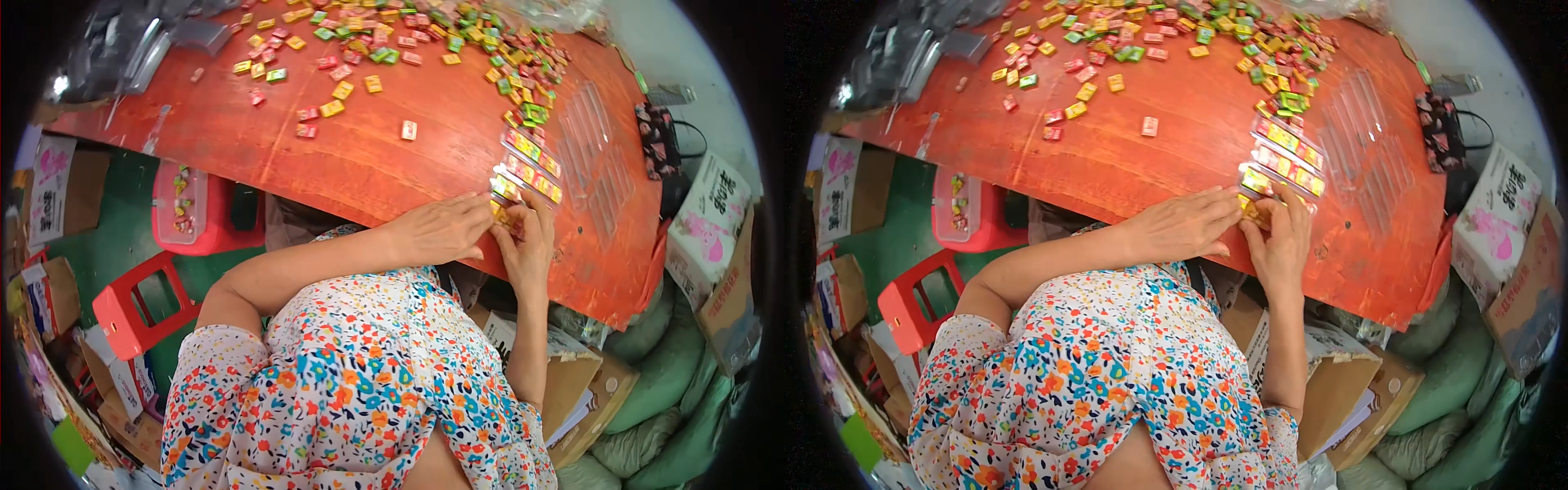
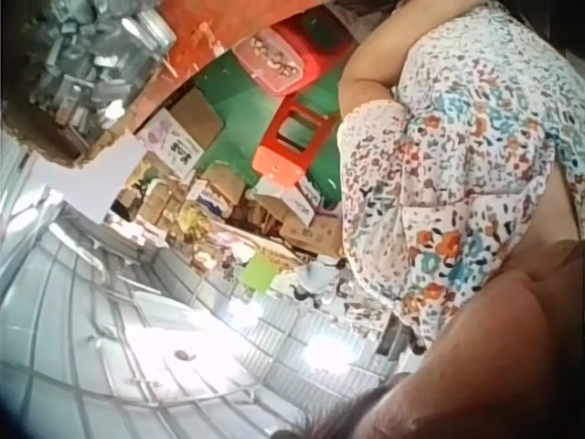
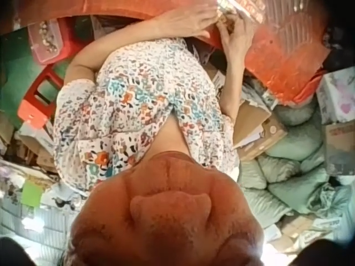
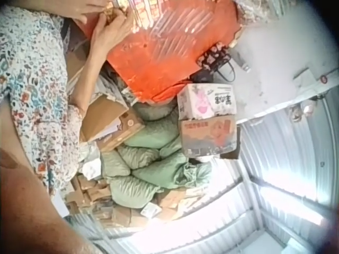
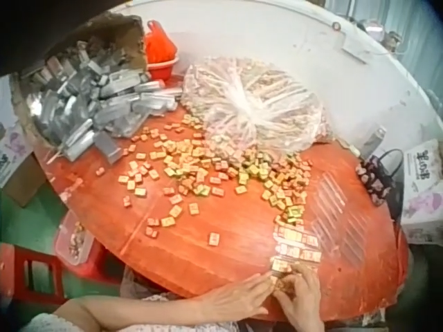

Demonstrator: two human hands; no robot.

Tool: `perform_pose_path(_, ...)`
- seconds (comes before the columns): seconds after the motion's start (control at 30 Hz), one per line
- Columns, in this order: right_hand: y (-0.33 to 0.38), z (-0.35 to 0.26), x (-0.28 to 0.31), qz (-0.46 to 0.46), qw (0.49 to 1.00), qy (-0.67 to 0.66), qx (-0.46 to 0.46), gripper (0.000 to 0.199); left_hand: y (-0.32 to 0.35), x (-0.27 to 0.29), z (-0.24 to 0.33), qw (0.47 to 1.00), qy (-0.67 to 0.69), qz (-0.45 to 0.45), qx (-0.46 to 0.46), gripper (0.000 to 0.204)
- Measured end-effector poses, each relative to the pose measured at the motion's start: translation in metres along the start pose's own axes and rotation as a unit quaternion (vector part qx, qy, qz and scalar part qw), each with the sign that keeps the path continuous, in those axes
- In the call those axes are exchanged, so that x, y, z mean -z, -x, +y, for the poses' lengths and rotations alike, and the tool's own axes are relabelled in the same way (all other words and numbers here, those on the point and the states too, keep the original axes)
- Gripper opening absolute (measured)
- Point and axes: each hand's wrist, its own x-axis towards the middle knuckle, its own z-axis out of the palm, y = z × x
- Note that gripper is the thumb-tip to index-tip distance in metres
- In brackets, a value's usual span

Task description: Sorting small colored toy tiles into plastic sleeves and placing the finished sets into a cardboard box.

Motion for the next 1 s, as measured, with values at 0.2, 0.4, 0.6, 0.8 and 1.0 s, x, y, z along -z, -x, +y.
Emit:
perform_pose_path(0.2,0.005,-0.004,-0.007,0.046,0.995,0.017,0.083,0.022,0.003,-0.006,-0.004,0.999,-0.017,0.017,-0.021,0.062)
perform_pose_path(0.4,-0.011,-0.010,0.007,0.020,0.973,-0.205,-0.101,0.011,0.002,0.001,-0.007,0.994,0.038,0.102,0.009,0.053)
perform_pose_path(0.6,-0.062,-0.036,0.019,0.017,0.881,-0.470,-0.048,0.028,0.055,0.086,-0.041,0.929,-0.210,0.225,0.204,0.039)
perform_pose_path(0.8,-0.041,0.010,0.022,0.095,0.918,-0.373,-0.093,0.028,0.116,0.130,-0.059,0.850,-0.294,0.196,0.390,0.036)
perform_pose_path(1.0,0.021,0.053,0.039,0.192,0.872,-0.394,-0.217,0.024,0.132,0.121,-0.065,0.869,-0.284,0.146,0.378,0.031)
